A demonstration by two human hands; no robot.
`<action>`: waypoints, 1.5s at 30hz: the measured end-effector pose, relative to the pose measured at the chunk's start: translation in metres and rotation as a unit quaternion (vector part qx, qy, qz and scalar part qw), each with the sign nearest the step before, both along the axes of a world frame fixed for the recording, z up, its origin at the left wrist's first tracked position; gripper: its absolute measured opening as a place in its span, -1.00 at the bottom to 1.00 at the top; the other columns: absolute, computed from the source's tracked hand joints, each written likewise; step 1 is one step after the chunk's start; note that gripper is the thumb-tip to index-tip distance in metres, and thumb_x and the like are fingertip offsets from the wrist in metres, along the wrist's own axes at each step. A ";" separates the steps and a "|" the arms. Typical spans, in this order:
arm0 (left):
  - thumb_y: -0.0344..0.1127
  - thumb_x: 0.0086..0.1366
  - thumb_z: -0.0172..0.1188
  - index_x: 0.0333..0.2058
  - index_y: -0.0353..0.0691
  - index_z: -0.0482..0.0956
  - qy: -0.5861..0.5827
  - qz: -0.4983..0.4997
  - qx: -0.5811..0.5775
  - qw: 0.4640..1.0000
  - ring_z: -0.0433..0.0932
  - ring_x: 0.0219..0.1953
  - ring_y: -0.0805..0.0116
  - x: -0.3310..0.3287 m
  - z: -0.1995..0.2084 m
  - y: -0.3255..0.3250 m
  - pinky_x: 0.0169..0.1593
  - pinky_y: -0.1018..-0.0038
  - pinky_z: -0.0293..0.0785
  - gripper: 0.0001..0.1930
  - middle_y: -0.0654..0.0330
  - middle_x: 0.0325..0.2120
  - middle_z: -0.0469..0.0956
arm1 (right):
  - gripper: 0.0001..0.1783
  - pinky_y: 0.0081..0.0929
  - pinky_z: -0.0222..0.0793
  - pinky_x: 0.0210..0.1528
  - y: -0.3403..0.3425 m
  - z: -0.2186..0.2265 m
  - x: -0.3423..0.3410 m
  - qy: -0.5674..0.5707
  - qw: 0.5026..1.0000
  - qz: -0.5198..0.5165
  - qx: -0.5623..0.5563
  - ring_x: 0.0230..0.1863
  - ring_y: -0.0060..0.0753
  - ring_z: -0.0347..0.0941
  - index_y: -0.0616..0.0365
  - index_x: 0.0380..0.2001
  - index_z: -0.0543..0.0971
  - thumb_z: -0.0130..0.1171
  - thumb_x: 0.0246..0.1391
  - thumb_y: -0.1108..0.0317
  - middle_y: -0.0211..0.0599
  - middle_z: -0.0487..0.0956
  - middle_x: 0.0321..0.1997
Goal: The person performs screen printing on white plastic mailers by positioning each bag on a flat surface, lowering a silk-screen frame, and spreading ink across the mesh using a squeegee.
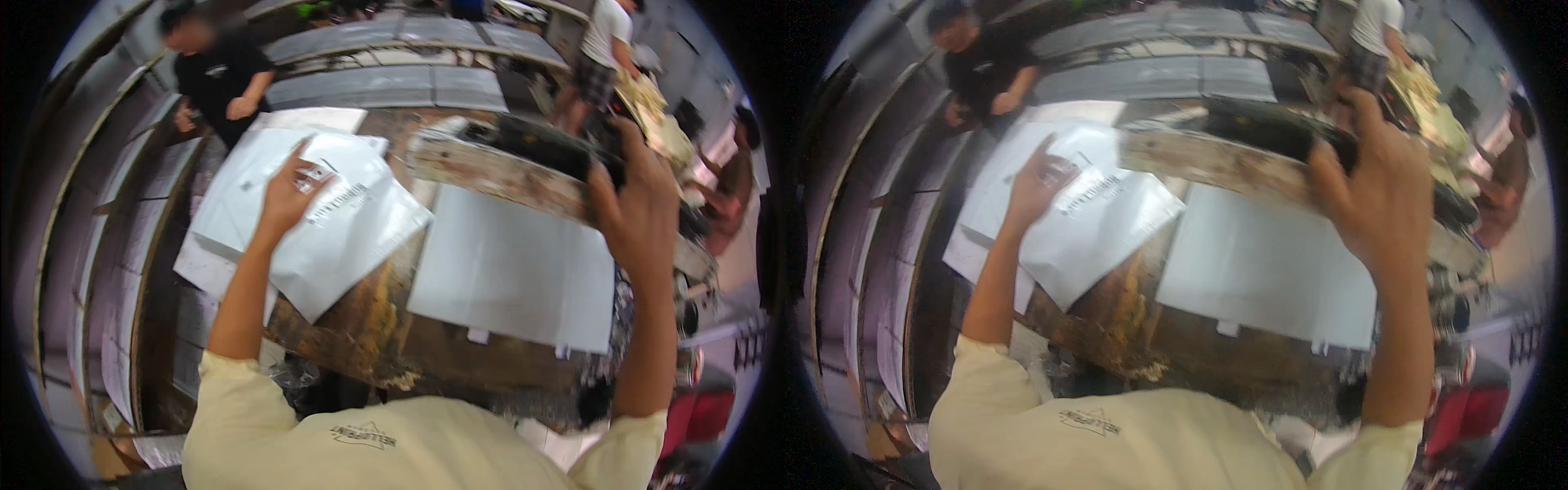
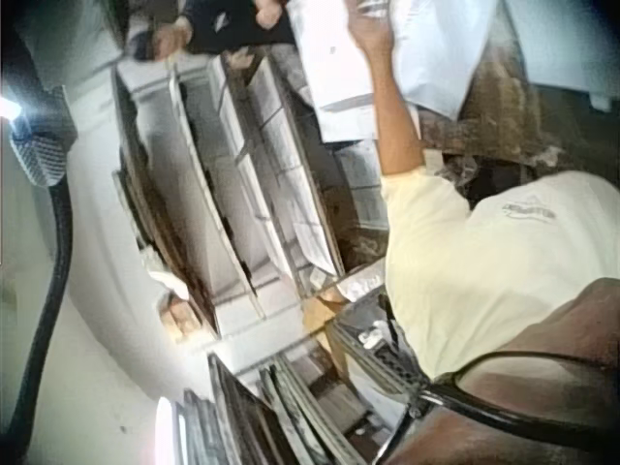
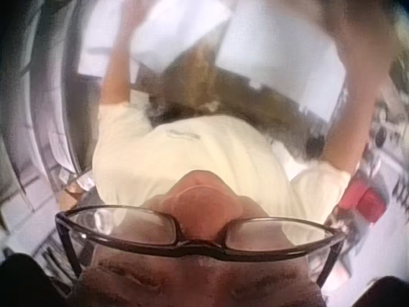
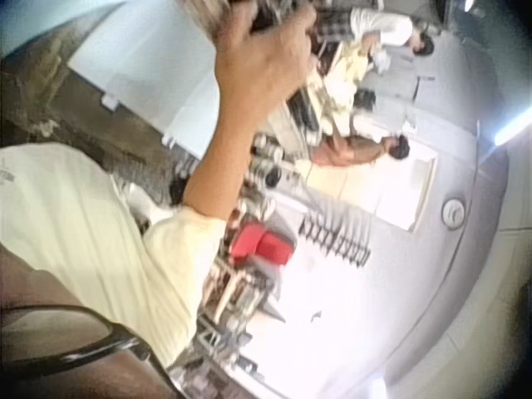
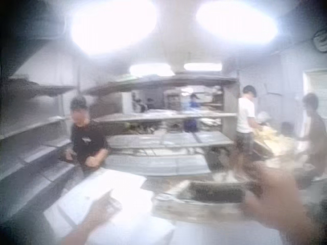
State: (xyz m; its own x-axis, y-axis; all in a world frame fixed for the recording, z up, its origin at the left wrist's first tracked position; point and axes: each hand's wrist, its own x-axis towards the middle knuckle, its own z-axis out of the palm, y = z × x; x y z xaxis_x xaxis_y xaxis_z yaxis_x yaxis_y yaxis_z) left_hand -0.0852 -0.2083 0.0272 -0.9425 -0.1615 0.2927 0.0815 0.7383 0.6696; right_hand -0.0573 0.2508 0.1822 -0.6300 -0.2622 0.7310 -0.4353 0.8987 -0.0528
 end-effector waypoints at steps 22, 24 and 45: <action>0.34 -0.35 0.70 0.41 -0.31 0.42 -0.105 -0.076 -0.063 0.990 0.37 -0.07 0.05 0.157 -0.164 0.162 0.12 0.11 0.31 0.35 0.10 -0.16 0.40 | -0.35 -0.16 0.53 -0.13 0.015 -0.261 0.049 -0.303 0.944 0.099 0.086 -0.11 -0.09 0.53 0.04 0.07 0.64 0.57 -0.17 0.20 -0.30 0.58 -0.10; 0.35 -0.35 0.69 0.41 -0.31 0.43 -0.100 -0.075 -0.071 0.990 0.37 -0.07 0.04 0.161 -0.164 0.161 0.10 0.11 0.31 0.35 0.09 -0.16 0.40 | -0.38 -0.16 0.53 -0.15 0.014 -0.266 0.000 -0.288 0.949 0.093 0.087 -0.12 -0.08 0.53 0.04 0.07 0.63 0.56 -0.13 0.24 -0.29 0.57 -0.12; 0.40 -0.39 0.66 0.41 -0.44 0.34 -0.018 -0.086 -0.049 0.995 0.47 -0.19 -0.01 0.165 -0.168 0.159 0.00 0.14 0.38 0.44 0.04 -0.10 0.66 | -0.61 0.00 0.54 -0.11 0.031 -0.273 -0.213 -0.192 0.972 0.078 0.115 -0.10 0.03 0.62 0.03 -0.21 0.61 0.31 0.24 -0.08 -0.18 0.63 -0.25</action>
State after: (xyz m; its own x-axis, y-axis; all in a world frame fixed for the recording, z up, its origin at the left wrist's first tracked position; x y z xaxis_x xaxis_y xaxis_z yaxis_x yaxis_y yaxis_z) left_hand 0.0802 -0.0489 -0.1405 -0.9638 0.0307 0.2648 0.1896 0.7772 0.6000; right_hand -0.2702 0.2815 -0.0912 -0.7845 -0.5044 0.3609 -0.5544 0.8311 -0.0434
